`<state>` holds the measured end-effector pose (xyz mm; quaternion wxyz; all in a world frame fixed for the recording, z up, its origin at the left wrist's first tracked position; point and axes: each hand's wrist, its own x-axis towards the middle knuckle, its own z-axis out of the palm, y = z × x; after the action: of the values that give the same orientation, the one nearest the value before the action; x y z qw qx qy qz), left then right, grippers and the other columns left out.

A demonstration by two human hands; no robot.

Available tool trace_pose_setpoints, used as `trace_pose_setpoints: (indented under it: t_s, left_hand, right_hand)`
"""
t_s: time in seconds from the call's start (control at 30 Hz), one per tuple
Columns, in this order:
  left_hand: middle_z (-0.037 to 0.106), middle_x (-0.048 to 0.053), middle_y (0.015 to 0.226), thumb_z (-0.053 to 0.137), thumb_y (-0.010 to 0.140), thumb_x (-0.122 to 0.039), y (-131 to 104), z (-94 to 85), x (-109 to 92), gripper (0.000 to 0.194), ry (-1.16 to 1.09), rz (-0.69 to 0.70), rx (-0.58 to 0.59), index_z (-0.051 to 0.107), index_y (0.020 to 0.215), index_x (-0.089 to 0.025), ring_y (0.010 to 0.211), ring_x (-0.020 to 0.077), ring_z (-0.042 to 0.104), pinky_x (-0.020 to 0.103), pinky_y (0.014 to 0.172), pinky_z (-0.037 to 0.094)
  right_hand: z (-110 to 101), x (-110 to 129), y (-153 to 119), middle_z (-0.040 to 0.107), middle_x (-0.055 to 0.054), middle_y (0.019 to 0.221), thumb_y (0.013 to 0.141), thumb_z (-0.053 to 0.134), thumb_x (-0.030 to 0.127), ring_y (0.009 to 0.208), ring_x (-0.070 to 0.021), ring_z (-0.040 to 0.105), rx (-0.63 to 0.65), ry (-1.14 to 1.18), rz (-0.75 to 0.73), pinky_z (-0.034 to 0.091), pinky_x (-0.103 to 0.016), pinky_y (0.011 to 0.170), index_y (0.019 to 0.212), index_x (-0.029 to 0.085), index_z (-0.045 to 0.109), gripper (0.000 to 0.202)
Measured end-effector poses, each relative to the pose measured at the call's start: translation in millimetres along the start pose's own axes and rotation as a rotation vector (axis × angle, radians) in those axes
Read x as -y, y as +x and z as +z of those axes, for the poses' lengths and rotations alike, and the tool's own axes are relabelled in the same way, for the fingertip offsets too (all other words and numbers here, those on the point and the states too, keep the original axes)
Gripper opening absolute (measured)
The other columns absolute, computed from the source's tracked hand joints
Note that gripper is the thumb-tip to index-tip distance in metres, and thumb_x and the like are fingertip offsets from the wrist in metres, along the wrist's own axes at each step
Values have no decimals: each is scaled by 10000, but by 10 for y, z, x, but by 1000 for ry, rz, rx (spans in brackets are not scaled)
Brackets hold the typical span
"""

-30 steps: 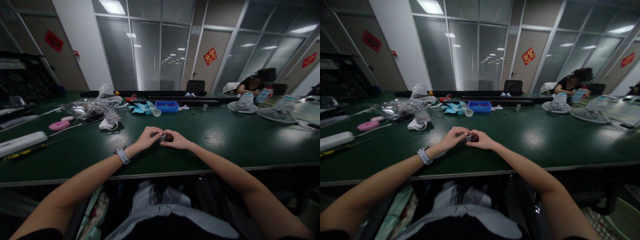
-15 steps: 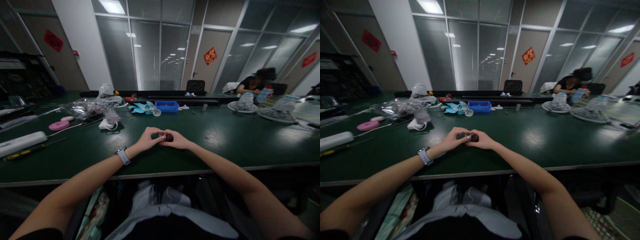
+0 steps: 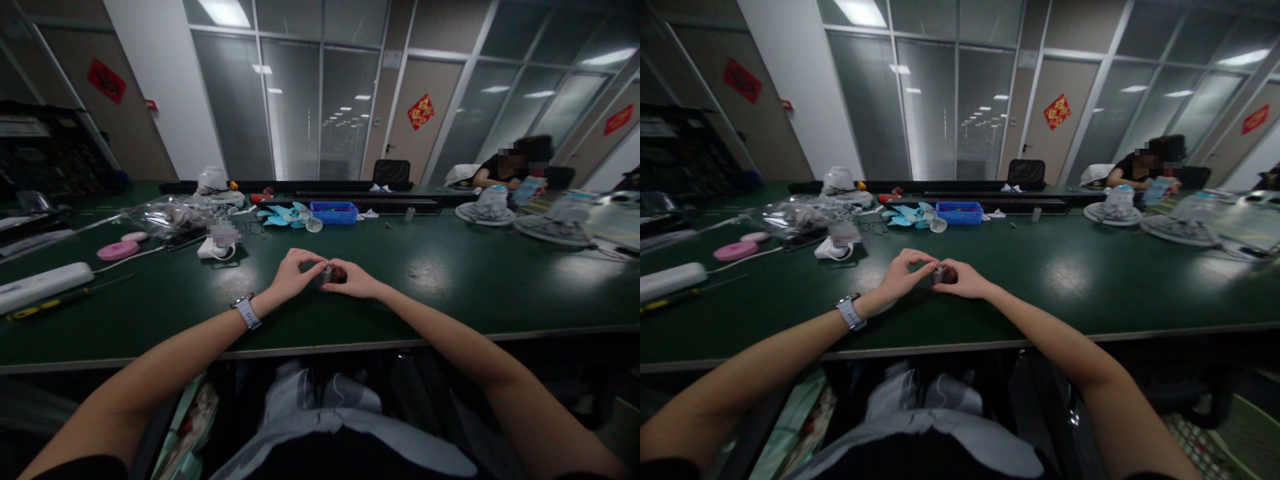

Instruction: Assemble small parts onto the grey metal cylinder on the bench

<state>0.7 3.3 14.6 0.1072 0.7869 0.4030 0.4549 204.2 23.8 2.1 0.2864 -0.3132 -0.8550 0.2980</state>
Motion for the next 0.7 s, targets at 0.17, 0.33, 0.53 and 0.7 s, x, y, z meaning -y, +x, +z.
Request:
trace_pose_setpoints:
  t_s: [0.17,0.33,0.53,0.7]
  left_hand:
    - [734,34,917,597,816,-453,8,-4,163,262,97,-151,-49,739,908,-254,931,241,585,377,850,433]
    - [730,29,754,655,750,-453,4,-6,436,212,127,-234,103,751,769,-264,854,250,597,383,839,426]
    - [725,38,797,676,715,-492,11,12,518,255,160,-205,115,755,823,-276,899,257,579,387,870,402]
    - [716,48,879,695,705,-471,14,8,505,246,207,-225,190,758,849,-283,929,259,566,429,910,364]
  right_hand:
    - [7,4,3,619,-25,899,728,709,437,674,-111,535,-4,14,17,459,-259,642,1114,167,558,494]
    - [-1,51,-3,619,-25,895,723,716,412,678,-110,519,-10,-13,30,443,-251,639,1094,165,576,467]
    - [-8,64,-11,619,-27,908,726,714,401,696,-114,538,-5,8,29,449,-258,655,1098,163,572,464]
    - [-3,27,-5,615,-25,905,726,711,417,698,-115,541,-4,14,17,453,-261,660,1105,169,571,474]
